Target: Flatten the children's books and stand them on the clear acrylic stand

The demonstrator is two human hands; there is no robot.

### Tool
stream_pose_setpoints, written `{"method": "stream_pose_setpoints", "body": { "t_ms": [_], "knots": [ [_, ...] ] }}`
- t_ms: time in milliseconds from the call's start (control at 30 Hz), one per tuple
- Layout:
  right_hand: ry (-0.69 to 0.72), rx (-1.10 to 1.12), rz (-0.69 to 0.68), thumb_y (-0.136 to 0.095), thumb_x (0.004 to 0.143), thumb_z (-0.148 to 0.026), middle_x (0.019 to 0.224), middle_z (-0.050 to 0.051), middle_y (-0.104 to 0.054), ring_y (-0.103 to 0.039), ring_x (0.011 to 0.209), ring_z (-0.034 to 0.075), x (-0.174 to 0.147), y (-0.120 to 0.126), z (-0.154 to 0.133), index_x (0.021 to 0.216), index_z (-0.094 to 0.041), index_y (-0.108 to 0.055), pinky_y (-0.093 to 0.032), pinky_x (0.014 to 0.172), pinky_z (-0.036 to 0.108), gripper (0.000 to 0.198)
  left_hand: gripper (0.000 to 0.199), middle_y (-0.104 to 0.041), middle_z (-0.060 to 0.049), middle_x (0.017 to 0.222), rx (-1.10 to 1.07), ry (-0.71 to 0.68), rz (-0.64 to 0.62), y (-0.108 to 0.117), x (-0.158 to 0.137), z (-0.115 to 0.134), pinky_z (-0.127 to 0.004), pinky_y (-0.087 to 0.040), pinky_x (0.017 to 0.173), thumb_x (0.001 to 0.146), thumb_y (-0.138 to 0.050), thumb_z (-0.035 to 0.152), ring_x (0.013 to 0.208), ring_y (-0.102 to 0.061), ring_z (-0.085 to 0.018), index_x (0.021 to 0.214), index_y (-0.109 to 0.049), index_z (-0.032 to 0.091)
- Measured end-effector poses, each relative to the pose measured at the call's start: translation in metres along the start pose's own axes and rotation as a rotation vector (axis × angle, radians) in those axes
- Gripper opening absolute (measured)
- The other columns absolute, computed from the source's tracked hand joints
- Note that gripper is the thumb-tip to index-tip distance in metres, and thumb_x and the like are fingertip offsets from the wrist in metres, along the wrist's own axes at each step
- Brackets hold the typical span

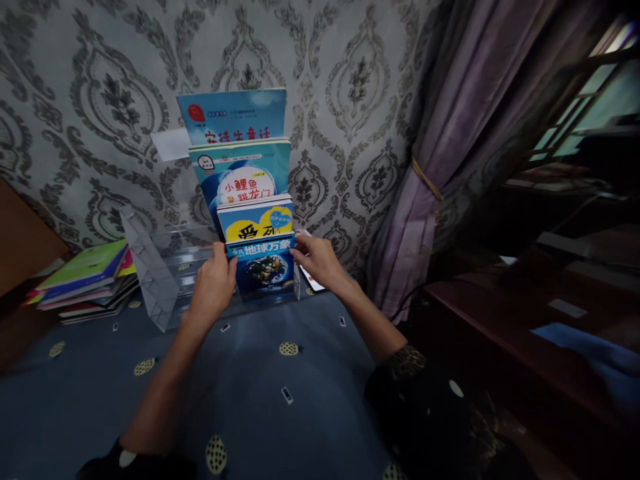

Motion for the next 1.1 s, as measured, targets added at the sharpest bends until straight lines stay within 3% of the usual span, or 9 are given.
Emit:
{"method": "stream_pose_setpoints", "body": {
  "t_ms": [167,467,833,1100],
  "knots": [
    [0.011,-0.034,-0.006,-0.062,0.087,-0.014,0.079,0.006,-0.074,-0.068,0.073,0.02,0.0,0.004,-0.001,0.088,-0.016,-0.072,-0.045,0.069,0.028,0.01,0.02,-0.072,-0.013,0.095,-0.025,-0.015,-0.021,0.004,-0.001,-0.003,-0.038,-0.053,0.074,0.097,-0.047,0.031,0.086,-0.072,-0.03,0.113,-0.044,0.018],
    [-0.003,-0.034,-0.057,-0.067,0.087,-0.024,0.094,0.009,-0.077,-0.071,0.081,0.021,-0.002,0.02,-0.001,0.124,-0.014,-0.068,-0.051,0.073,0.031,0.038,0.036,-0.072,-0.01,0.099,-0.02,0.018,-0.125,0.022,0.0,-0.002,-0.037,-0.052,0.075,0.092,-0.061,0.036,0.087,-0.07,-0.028,0.118,-0.045,0.017],
    [0.056,-0.064,-0.223,-0.069,0.087,-0.024,0.087,0.007,-0.075,-0.069,0.082,0.021,-0.012,0.039,-0.018,0.121,-0.013,-0.069,-0.05,0.071,0.028,0.037,0.025,-0.072,-0.007,0.097,-0.006,-0.082,-0.253,0.044,-0.01,0.016,-0.036,-0.049,0.075,0.092,-0.057,0.035,0.088,-0.069,-0.027,0.113,-0.056,0.02],
    [0.075,-0.099,-0.321,-0.068,0.085,-0.022,0.082,0.004,-0.073,-0.067,0.079,0.019,-0.017,0.043,-0.024,0.113,-0.016,-0.071,-0.046,0.068,0.027,0.029,0.028,-0.072,-0.009,0.105,0.019,-0.099,-0.286,0.049,-0.014,0.023,-0.037,-0.048,0.077,0.093,-0.054,0.036,0.091,-0.069,-0.028,0.116,-0.058,0.02]
  ]
}}
Point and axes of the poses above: each hand's wrist, its own x-axis towards the middle knuckle, its own y-axis out of the back of the hand, z = x × y, the point moved 5 cm from there along x, towards the middle knuckle
